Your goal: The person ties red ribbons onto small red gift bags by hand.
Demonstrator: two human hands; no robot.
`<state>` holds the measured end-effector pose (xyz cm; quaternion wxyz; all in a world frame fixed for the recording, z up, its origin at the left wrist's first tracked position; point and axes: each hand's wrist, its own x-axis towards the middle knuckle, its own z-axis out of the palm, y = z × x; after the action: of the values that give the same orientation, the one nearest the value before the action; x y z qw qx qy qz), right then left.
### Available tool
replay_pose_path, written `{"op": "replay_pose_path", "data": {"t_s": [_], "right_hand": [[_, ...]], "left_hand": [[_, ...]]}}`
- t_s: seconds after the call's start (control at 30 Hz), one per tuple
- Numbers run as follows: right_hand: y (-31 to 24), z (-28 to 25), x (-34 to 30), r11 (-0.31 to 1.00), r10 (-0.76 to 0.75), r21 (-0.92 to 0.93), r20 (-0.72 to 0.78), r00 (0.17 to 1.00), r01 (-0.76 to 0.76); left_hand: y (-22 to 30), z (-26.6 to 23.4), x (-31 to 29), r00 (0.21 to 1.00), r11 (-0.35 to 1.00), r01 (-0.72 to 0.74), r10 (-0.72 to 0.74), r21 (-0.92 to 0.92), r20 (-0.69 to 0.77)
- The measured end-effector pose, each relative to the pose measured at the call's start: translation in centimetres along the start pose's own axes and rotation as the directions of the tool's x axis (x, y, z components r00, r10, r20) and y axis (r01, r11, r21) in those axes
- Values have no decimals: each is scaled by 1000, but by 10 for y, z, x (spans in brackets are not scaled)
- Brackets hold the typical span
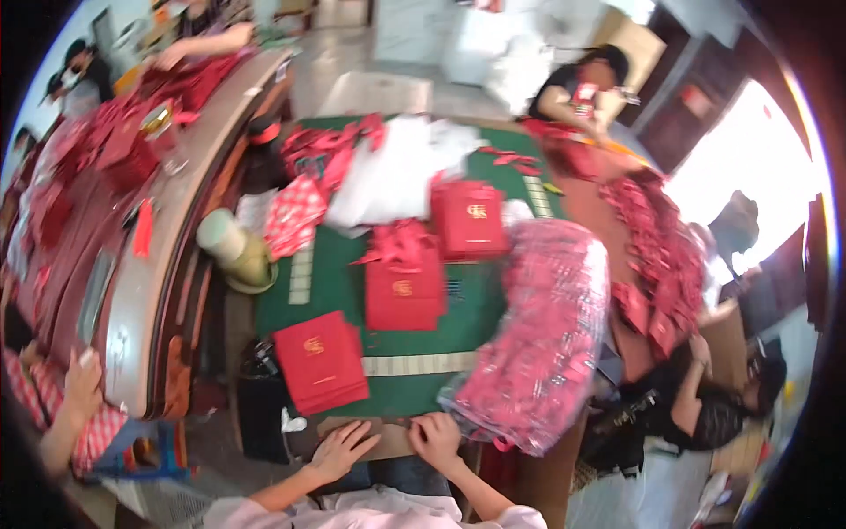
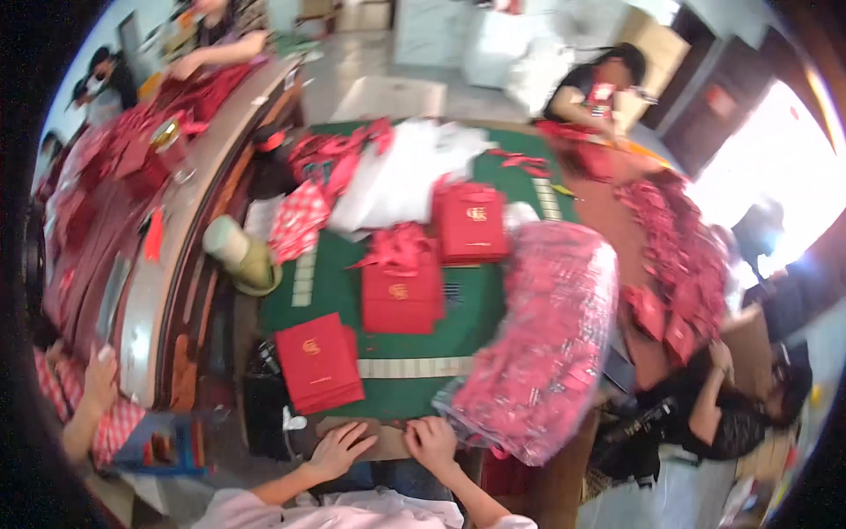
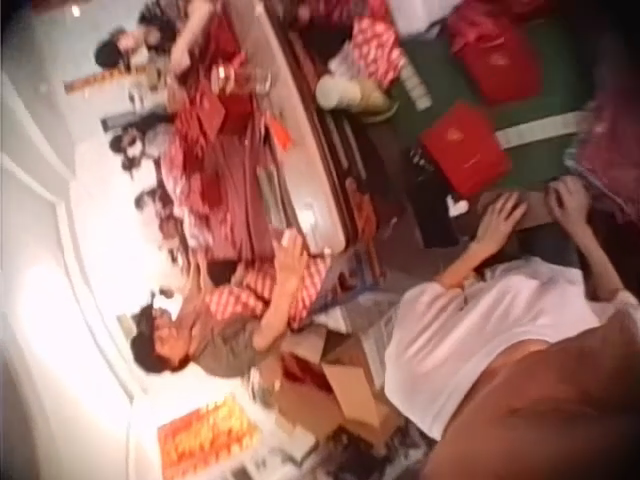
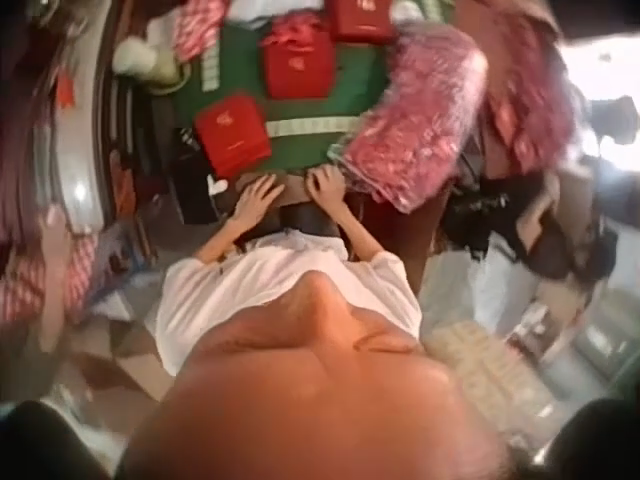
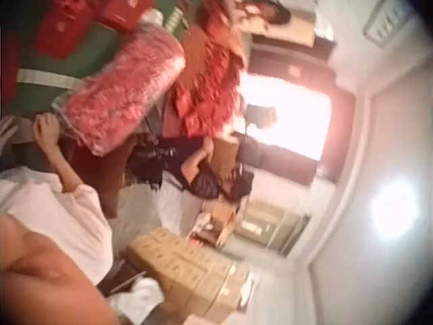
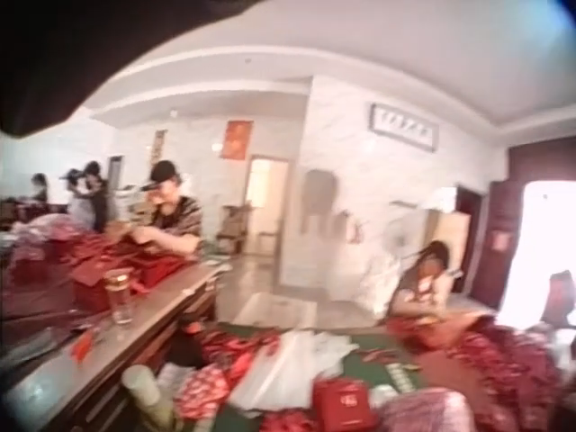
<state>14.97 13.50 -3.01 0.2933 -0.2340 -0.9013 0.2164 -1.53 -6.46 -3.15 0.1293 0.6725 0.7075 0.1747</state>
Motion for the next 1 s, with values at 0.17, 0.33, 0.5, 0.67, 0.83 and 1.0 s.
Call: {"op": "replay_pose_path", "data": {"t_s": [0.17,0.33,0.5,0.67,0.83,1.0], "right_hand": [[-10,-5,0,1000,-1,10,-63,998,1],[-5,-6,-4,1000,3,10,-87,996,-2],[-5,-3,-3,1000,-12,14,-99,995,14],[-5,-4,-1,999,-38,-1,-126,991,38],[-10,-3,-1,998,-68,-18,-134,989,67],[-8,0,-2,998,-57,-27,-132,990,54]], "left_hand": [[5,-4,-2,997,997,-49,52,55,-51],[9,1,1,993,994,-48,59,99,-103],[6,3,0,989,991,-50,66,125,-131],[6,-1,2,995,991,-52,62,127,-79],[11,1,-5,995,999,-25,27,21,-96],[12,5,-1,991,1000,-9,11,20,-134]]}}
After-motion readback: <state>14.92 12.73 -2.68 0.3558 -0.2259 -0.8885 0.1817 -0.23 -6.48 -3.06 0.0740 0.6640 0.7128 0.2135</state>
